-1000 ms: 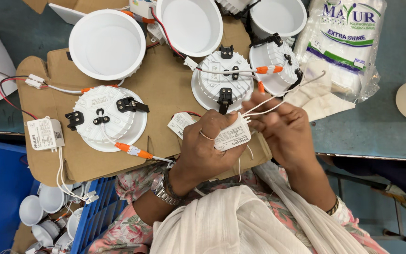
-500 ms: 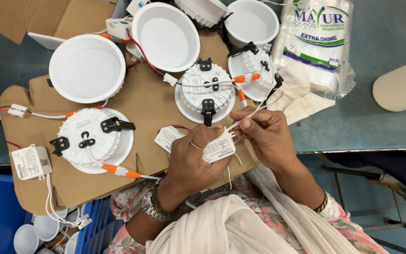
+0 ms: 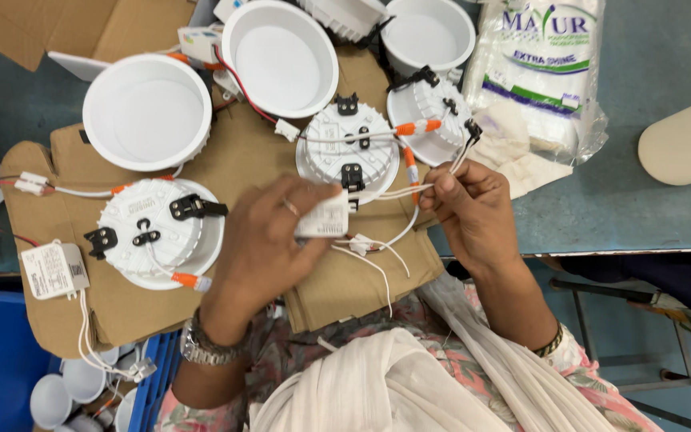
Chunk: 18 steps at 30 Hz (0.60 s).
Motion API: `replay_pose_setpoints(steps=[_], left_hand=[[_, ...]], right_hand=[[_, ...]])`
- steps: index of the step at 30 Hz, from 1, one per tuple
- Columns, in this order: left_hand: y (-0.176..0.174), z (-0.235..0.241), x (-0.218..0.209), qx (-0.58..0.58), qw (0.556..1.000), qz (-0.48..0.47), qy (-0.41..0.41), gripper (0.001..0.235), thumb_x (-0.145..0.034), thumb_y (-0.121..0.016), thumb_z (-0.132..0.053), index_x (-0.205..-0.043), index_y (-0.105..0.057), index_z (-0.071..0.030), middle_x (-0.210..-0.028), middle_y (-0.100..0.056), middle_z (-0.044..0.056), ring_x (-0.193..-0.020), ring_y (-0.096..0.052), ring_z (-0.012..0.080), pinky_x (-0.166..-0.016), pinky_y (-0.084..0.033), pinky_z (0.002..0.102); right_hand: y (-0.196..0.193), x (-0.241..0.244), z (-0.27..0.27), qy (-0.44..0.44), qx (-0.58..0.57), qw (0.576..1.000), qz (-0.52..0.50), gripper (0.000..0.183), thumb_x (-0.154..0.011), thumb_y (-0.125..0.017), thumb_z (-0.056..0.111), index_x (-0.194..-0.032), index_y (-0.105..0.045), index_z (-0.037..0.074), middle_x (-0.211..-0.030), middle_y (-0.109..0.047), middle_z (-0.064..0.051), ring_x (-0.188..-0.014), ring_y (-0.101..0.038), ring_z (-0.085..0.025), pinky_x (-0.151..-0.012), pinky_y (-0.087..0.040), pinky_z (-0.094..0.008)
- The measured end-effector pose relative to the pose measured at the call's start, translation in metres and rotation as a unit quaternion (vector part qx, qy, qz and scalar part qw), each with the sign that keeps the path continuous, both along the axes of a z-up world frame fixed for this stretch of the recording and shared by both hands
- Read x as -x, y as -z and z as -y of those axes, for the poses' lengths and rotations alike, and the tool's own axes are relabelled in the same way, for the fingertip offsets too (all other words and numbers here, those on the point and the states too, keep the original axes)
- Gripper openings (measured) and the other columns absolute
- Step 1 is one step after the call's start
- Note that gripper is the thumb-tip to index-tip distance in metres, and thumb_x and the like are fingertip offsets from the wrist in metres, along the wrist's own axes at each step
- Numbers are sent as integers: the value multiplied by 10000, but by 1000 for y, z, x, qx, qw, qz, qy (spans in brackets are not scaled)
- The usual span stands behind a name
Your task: The person is assembling light fixtures by connecting electrical wires from LED housings to plastic connectors and electronic drivers.
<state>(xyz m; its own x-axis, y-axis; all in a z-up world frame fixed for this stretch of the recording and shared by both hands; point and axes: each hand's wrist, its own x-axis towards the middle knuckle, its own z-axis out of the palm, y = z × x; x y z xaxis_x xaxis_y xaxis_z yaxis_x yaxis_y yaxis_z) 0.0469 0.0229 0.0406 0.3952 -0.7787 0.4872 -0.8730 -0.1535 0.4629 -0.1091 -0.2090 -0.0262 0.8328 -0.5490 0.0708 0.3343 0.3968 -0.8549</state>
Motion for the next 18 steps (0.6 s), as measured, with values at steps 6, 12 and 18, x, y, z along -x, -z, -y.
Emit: replay_pose_setpoints(steps=[6, 12, 18], left_hand=[[-14, 17, 21, 44, 995, -40, 82, 656, -825, -797, -266, -1392, -540, -60, -1337, -610, 144, -1274, -563, 337, -1135, -331, 554], [3, 58, 22, 76, 980, -140, 120, 570, -960, -739, -141, -1494, -537, -137, -1304, -665, 126, -1173, -682, 275, -1026, -565, 365], [13, 79, 30, 86, 969, -183, 139, 418, -941, -735, -147, -1338, -631, -67, -1102, -742, 137, -928, -765, 269, -812, -609, 346]], right_hand=[[2, -6, -6, 23, -8, 1000, -11, 163, -1027, -726, 131, -1036, -689, -28, -902, -714, -110, -774, -687, -173, -751, -583, -281], [2, -3, -10, 29, 56, 998, -11, 164, -1022, -744, 124, -1050, -690, -28, -963, -719, -99, -819, -683, -155, -773, -580, -276], [6, 5, 0, 16, 3, 1000, -2, 183, -1001, -768, 130, -1057, -699, -30, -948, -708, -88, -799, -656, -135, -743, -555, -261]])
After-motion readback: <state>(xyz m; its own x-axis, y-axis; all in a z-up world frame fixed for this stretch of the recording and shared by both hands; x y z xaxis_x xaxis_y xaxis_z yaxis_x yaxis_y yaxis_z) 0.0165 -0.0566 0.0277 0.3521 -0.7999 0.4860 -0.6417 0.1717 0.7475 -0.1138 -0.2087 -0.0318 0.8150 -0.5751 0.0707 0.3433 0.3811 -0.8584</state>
